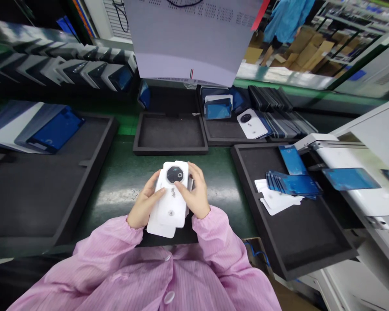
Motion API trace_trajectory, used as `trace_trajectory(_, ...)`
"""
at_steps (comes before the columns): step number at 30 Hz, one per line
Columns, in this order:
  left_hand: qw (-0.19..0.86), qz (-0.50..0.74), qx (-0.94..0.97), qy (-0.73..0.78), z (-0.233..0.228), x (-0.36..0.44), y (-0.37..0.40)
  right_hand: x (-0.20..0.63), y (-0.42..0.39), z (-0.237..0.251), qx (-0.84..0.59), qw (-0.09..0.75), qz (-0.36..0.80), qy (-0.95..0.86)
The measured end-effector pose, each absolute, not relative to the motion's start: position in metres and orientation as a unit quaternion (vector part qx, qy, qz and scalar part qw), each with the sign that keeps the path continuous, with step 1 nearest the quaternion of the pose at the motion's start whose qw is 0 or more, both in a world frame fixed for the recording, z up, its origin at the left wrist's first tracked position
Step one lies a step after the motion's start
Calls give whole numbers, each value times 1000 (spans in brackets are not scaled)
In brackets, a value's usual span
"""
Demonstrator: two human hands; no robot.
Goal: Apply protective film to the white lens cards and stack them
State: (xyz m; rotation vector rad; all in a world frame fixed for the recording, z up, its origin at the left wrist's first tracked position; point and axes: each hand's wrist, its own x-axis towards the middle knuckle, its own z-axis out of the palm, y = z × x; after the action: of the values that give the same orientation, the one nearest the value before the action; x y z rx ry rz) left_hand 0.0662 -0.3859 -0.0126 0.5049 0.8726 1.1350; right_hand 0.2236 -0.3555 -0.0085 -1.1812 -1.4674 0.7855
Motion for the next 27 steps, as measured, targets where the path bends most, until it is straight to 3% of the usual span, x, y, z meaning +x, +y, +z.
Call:
trace_trajectory(3,720,533,211,391,-12,64,-385,239,-346,-7,-490,673,301,-465)
trace_trajectory(5,707,554,200,391,-12,61,-383,251,-341,-6,-490,723,282,-396)
trace_trajectory(8,678,586,166,412,-11,55,-378,261,-336,-9,-512,673,318,-430)
trace_trajectory(11,642,613,128,442,-10,50,-373,256,-336,-19,-540,531,364,-542)
trace_trajectory(14,632,617,133,450,-10,48,-371,243,-340,-27,-595,401,253,-649)
trace_trajectory(16,637,611,160,443,-11,49,-372,236,-342,-27,-612,362,147,-687)
trace_trajectory(20,629,574,269,449,-18,56,-379,228,-349,-16,-565,434,89,-696)
trace_trajectory(23,571,545,397,467,-25,62,-385,223,-355,-9,-502,492,140,-697)
trace_trajectory(27,513,505,507,474,-33,65,-392,219,-357,-8,-513,476,213,-682)
